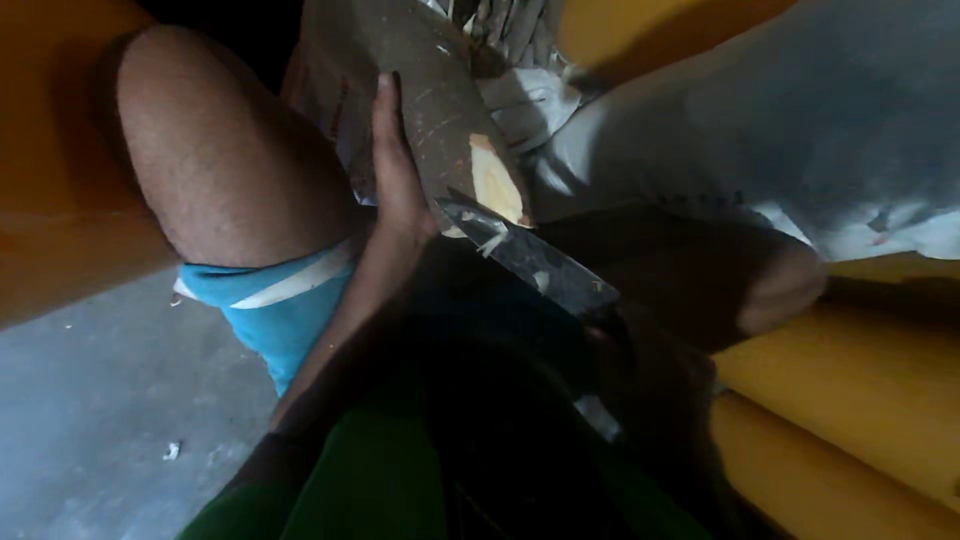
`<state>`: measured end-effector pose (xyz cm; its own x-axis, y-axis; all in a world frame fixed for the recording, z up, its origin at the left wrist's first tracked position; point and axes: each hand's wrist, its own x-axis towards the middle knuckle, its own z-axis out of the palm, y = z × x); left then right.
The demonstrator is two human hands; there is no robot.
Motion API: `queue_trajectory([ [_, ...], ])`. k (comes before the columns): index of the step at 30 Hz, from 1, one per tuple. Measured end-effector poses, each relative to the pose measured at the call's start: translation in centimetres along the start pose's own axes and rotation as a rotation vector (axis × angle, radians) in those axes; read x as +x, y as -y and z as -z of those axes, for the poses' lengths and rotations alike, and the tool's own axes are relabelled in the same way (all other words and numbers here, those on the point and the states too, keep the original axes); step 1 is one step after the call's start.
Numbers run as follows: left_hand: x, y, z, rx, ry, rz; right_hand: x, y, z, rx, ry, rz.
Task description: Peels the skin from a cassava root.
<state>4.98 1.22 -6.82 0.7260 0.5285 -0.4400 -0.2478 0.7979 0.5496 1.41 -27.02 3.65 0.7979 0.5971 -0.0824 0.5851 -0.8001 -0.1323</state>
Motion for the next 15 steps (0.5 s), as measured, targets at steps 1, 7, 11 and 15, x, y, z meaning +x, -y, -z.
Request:
queue_trajectory([
  [1,0.01,0.04,0.01,-0.017,0.004,0.001,-0.03,0.02,0.11,0.001,0.006,-0.001],
  [7,-0.11,-0.07,0.17,-0.066,-0.011,0.006,-0.19,-0.11,0.12,0.024,-0.007,0.016],
  [11,-0.06,0.01,0.29,-0.098,0.018,0.017,-0.43,0.00,0.15,0.011,0.011,-0.022],
  [15,-0.04,0.02,0.27,-0.055,0.025,0.022,-0.79,-0.66,0.62,-0.009,0.044,-0.039],
])
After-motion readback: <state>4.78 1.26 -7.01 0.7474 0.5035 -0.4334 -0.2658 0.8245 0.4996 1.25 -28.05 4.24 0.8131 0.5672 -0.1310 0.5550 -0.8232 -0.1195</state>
